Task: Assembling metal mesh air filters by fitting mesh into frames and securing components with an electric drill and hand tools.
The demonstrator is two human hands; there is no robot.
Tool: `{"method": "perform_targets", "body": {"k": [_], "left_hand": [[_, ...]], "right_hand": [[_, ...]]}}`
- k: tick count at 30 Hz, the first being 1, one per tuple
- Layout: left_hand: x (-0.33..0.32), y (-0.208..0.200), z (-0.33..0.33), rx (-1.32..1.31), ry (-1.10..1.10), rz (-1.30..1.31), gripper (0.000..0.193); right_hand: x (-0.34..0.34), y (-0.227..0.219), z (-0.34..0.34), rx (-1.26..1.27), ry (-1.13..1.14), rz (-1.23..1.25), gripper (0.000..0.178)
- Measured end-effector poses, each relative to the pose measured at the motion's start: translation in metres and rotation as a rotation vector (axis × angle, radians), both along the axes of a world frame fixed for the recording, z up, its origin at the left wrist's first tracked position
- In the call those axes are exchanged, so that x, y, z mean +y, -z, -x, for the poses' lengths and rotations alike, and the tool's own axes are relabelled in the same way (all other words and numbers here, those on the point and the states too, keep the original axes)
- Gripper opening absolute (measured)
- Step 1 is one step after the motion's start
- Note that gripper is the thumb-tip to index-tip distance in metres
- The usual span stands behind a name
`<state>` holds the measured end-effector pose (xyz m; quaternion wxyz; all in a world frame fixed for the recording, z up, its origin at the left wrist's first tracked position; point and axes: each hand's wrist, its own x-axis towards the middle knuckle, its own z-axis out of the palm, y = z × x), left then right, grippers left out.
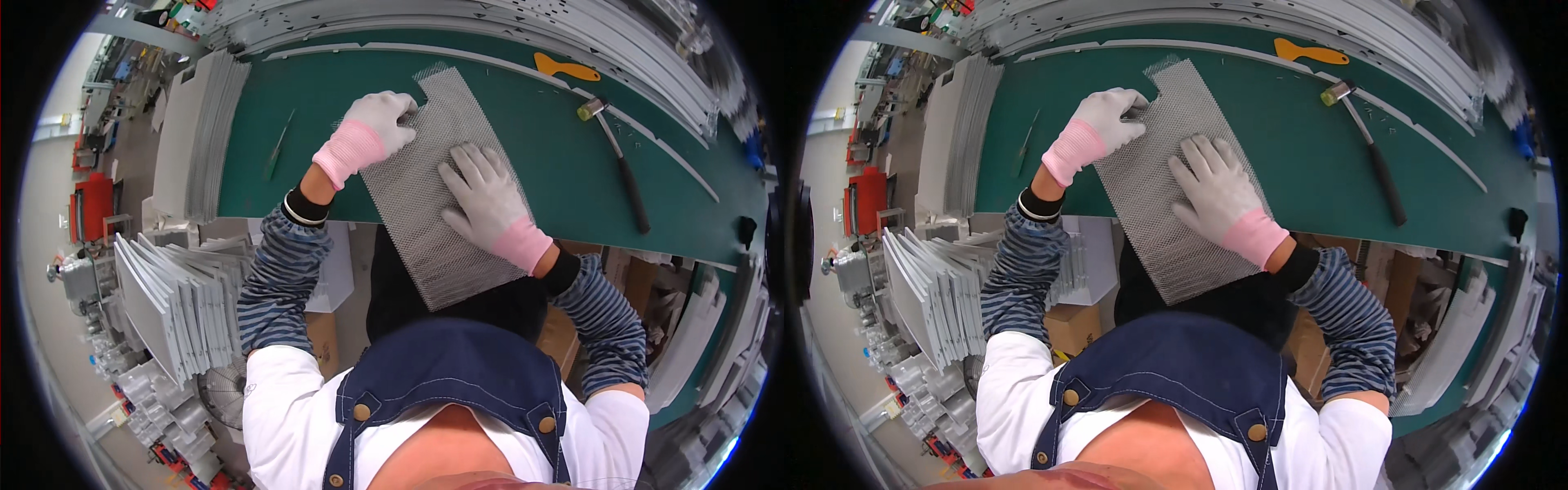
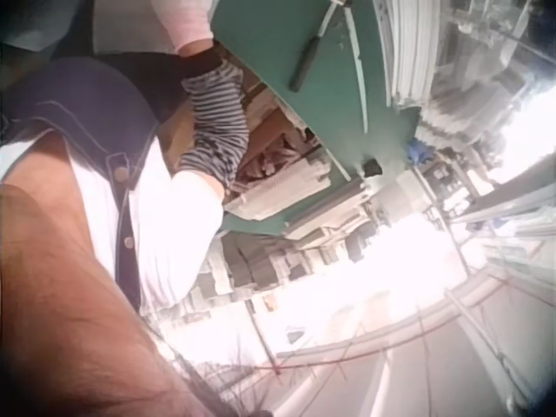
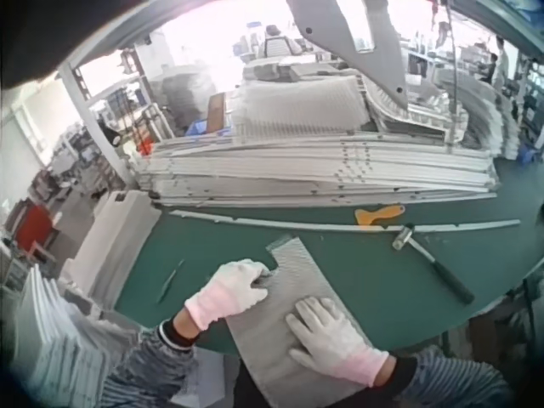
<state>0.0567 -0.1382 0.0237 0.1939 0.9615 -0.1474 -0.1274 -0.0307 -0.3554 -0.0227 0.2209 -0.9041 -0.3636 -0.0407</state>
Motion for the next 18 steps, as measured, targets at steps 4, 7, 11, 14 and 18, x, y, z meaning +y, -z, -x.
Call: {"method": "perform_targets", "body": {"k": [4, 7, 11, 14, 18], "left_hand": [[0.002, -0.006, -0.010, 0.046, 0.062, 0.002, 0.030], [0.000, -0.004, -0.018, 0.051, 0.132, -0.081, 0.030], [0.006, -0.002, -0.025, 0.093, 0.192, -0.011, 0.031], [0.006, -0.005, -0.028, 0.184, 0.222, 0.004, 0.029], [0.011, -0.002, -0.029, 0.174, 0.280, 0.019, 0.028]], "right_hand": [[-0.001, -0.001, 0.000, -0.017, 0.000, -0.012, 0.060], [-0.001, 0.001, 0.000, 0.003, 0.001, -0.031, 0.060], [-0.002, 0.003, 0.000, 0.015, -0.005, -0.059, 0.060], [-0.003, 0.005, 0.002, 0.005, 0.000, -0.060, 0.059], [-0.004, 0.004, 0.002, 0.004, 0.002, -0.063, 0.059]]}}
